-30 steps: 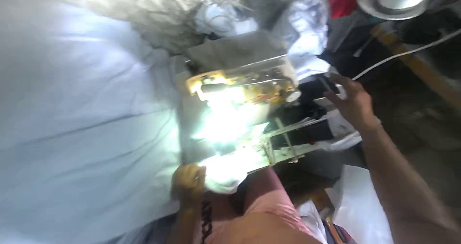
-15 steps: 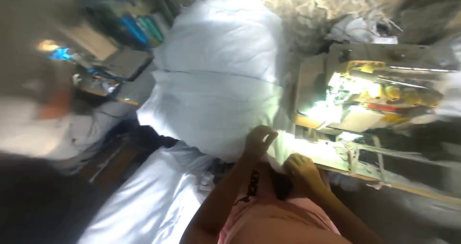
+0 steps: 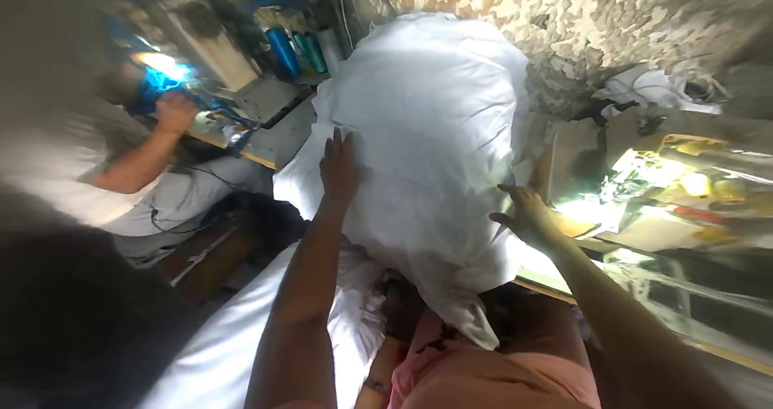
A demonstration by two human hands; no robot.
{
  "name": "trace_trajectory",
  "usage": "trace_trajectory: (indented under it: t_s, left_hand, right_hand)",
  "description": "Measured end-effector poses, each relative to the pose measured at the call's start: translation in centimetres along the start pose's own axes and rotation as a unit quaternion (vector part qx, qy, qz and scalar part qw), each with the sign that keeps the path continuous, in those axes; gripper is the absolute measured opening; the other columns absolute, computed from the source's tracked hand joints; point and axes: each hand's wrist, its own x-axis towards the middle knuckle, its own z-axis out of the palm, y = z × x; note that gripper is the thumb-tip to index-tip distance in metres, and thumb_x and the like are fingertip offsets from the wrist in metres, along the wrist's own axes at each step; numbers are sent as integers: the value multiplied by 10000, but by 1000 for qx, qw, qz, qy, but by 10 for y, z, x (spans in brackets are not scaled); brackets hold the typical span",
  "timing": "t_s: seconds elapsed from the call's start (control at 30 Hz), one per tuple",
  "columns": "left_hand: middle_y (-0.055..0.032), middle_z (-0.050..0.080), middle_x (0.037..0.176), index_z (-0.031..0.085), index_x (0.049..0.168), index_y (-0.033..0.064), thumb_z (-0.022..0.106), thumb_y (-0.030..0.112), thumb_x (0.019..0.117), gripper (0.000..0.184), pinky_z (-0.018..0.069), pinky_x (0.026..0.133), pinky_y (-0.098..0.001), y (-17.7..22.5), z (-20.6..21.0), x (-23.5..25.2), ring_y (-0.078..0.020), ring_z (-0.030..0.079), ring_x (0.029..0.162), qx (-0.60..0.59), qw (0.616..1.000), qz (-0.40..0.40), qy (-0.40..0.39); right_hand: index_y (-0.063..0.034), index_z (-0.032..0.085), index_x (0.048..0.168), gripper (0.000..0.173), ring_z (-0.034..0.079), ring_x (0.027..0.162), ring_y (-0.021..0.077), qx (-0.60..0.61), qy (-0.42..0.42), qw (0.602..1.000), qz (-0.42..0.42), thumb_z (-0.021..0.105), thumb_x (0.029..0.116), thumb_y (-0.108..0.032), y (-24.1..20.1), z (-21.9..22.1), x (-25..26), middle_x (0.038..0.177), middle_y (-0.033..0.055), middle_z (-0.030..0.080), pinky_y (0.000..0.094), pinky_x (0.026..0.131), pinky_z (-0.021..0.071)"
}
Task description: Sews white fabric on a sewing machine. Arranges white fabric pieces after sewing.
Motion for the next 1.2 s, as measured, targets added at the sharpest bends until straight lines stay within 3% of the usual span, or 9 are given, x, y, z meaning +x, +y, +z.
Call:
trace_trajectory:
  t_s: [0.17, 0.4, 0.67, 0.8, 0.87, 0.93, 1.07, 1.13, 1.2]
  left_hand:
    - [-264, 291, 1636, 614, 1356, 4, 631, 26, 979, 378, 260, 1119, -737, -16, 6, 13, -508, 241, 1510, 62, 994, 69, -57]
    - [-260, 502, 1504, 642, 1255, -63, 498, 54, 1047, 278, 280, 1137, -690, -42, 12, 2, -463, 441, 1423, 43, 990, 116, -59]
    - [-311, 394, 1562, 671, 998, -162, 636, 3, 920, 186, 256, 1140, -721, -92, -6, -47, -507, 326, 1477, 85, 971, 205, -88]
    - [-246, 429, 1568, 685, 1097, -115, 587, 37, 996, 207, 302, 1150, -666, -100, -11, -59, -446, 394, 1460, 63, 970, 99, -214]
    - [-273, 615, 1355, 692, 1096, -88, 543, 24, 1027, 200, 397, 1058, -692, -99, -22, -55, -477, 566, 1285, 1, 980, 59, -189]
    - [-302, 672, 1217, 691, 1112, -94, 462, -8, 1034, 256, 425, 993, -719, -94, -34, -48, -514, 623, 1168, -30, 992, 57, -105]
    - [-250, 384, 1594, 535, 1435, 1, 529, -79, 969, 473, 339, 1120, -685, -80, -39, -15, -470, 386, 1457, 18, 993, 49, -102]
    - [-286, 364, 1591, 427, 1543, 66, 633, -42, 941, 645, 329, 1072, -743, -77, -28, -3, -532, 350, 1450, 61, 985, 32, -158]
    - [-338, 507, 1444, 472, 1517, 73, 647, -9, 942, 606, 376, 994, -768, -75, -17, 2, -581, 485, 1311, 93, 977, 17, -189]
  right_hand:
    - [6, 671, 1180, 224, 670, 1000, 469, -12, -58, 997, 52, 583, 1021, -124, -16, 43, 1, 1031, 257, 698, 668, 850, 507]
    - [42, 685, 1125, 248, 678, 1026, 443, 6, -172, 975, -138, 526, 1028, -121, -59, 53, -91, 1082, 248, 699, 590, 849, 530]
    - [-43, 601, 1389, 461, 602, 1192, 440, -19, -46, 999, 12, 613, 1029, -330, -18, 56, -45, 1304, 225, 635, 602, 953, 488]
    - [-18, 730, 1107, 401, 664, 1041, 417, -76, -68, 994, -32, 681, 975, -393, -31, 58, -46, 1015, 194, 733, 605, 942, 459]
    - [12, 724, 941, 354, 676, 960, 399, -68, -56, 992, -96, 695, 963, -341, -32, 60, -54, 880, 179, 718, 637, 1038, 389]
    - [24, 714, 926, 351, 670, 972, 389, -10, -100, 988, -117, 675, 965, -323, -33, 56, -66, 893, 180, 715, 617, 1048, 391]
    - [34, 729, 1023, 316, 667, 976, 260, 194, -211, 952, -108, 709, 926, -266, -32, 59, -97, 1089, 177, 693, 458, 867, 538]
    - [15, 687, 1046, 207, 623, 876, 41, 371, -270, 888, -11, 655, 936, -158, -28, 72, -109, 1029, 24, 661, 232, 791, 537]
    - [-66, 621, 1113, 157, 664, 793, 23, 506, -302, 795, 145, 516, 1015, -131, -26, 89, -121, 918, -45, 693, 234, 737, 574]
